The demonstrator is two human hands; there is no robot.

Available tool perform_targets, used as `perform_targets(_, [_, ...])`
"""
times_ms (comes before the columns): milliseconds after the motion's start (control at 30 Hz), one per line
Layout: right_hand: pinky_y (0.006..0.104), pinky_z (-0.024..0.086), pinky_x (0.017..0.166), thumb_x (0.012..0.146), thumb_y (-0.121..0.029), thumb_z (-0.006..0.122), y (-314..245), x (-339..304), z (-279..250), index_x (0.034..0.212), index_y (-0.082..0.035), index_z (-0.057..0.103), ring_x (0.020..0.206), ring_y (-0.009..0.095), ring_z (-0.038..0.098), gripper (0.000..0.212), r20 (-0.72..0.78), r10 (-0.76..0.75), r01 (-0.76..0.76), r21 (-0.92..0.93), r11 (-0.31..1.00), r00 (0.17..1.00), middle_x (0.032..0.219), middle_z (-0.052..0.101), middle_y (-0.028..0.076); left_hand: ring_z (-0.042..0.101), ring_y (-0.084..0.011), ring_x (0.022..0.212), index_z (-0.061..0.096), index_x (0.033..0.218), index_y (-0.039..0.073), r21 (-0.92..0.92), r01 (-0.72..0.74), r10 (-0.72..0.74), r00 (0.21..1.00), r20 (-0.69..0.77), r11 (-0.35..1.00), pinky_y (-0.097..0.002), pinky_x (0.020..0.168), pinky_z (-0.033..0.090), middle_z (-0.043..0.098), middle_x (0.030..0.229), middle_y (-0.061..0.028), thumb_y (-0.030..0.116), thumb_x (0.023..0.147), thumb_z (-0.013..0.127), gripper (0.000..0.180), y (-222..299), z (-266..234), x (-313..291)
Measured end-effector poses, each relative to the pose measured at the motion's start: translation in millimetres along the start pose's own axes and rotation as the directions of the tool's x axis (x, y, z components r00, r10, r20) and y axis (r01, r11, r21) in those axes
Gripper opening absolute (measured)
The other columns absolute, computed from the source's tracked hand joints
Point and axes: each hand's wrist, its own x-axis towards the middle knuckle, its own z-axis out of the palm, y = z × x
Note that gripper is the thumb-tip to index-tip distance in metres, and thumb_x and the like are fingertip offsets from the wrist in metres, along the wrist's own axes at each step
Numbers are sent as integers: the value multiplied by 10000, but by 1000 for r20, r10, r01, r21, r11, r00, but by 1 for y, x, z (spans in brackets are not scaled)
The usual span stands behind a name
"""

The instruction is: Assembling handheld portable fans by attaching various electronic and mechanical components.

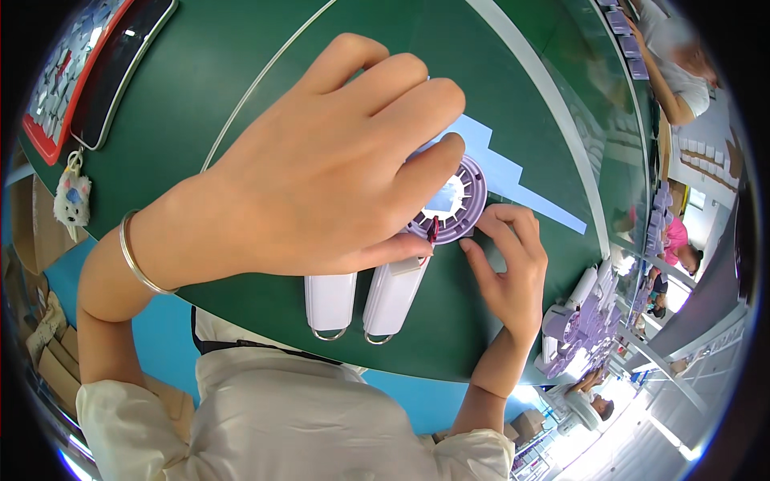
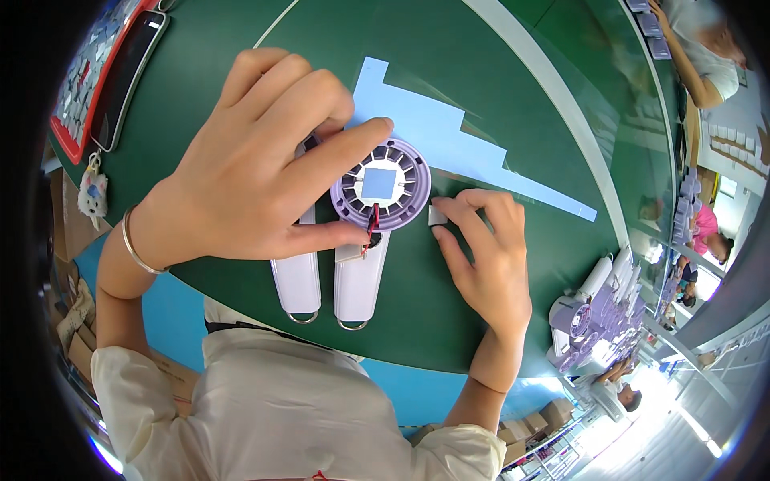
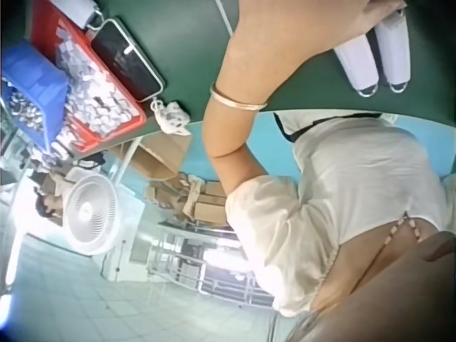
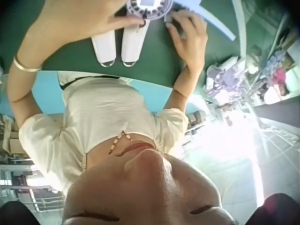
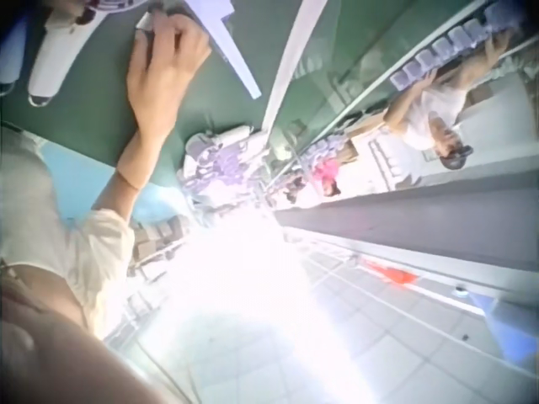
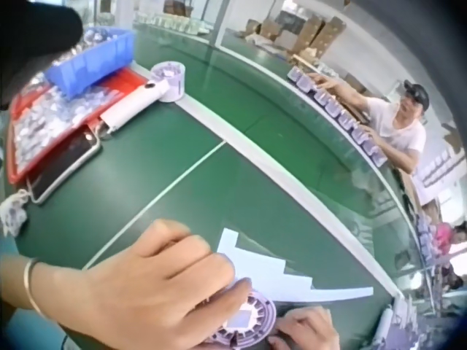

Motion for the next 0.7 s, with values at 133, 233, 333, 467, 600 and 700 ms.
perform_targets(133, [379, 448, 782, 694, 14, 780, 0, 3, 9, 978, -23, 675, 911, 288, 568, 305, -32, 4, -2, 60, 998, 999, 1002, 609, 88, 476, -266, 858, 672, 1041, 20, -3, -44, 44, 998, -42, 999, -443, 831, 385, 485, 941, -64, 383, 446, 845, 718, -3, 4, -1])
perform_targets(233, [381, 464, 784, 701, 12, 786, -2, 5, 9, 973, -24, 668, 912, 297, 573, 299, -60, 36, -34, 26, 999, 998, 999, 615, 98, 485, -273, 871, 673, 1013, 16, 24, -66, 67, 996, -60, 998, -450, 836, 396, 495, 953, -71, 374, 434, 842, 701, -5, 6, -3])
perform_targets(333, [377, 475, 798, 706, 21, 781, -4, 4, 2, 981, -20, 666, 911, 301, 585, 301, -65, 63, -63, -11, 998, 996, 1004, 627, 106, 493, -275, 877, 673, 991, 14, 38, -70, 71, 997, -32, 997, -448, 837, 402, 503, 964, -75, 368, 421, 839, 691, -5, 5, -4])
perform_targets(467, [362, 490, 781, 705, 4, 781, -16, 13, -16, 967, 0, 676, 886, 277, 605, 282, -214, 50, -40, 54, 998, 975, 962, 638, 121, 503, -276, 881, 673, 965, 9, 25, -91, 91, 996, -1, 996, -438, 820, 409, 505, 973, -78, 352, 389, 839, 691, -5, 7, -4])
perform_targets(600, [369, 469, 784, 619, -54, 817, -45, 35, -19, 917, 4, 698, 888, 287, 596, 326, -243, -70, 94, 87, 992, 967, 938, 629, 111, 506, -276, 883, 673, 952, 7, -4, -73, 73, 996, -57, 997, -435, 807, 413, 504, 971, -77, 335, 371, 837, 687, -5, 11, -5])
perform_targets(700, [372, 449, 795, 587, -43, 817, -54, 50, -10, 904, -12, 710, 879, 281, 591, 337, -204, -137, 152, 60, 986, 969, 936, 630, 91, 514, -277, 895, 670, 946, 5, -17, -54, 53, 997, -58, 998, -433, 805, 421, 511, 973, -77, 326, 369, 830, 679, -5, 10, -5])
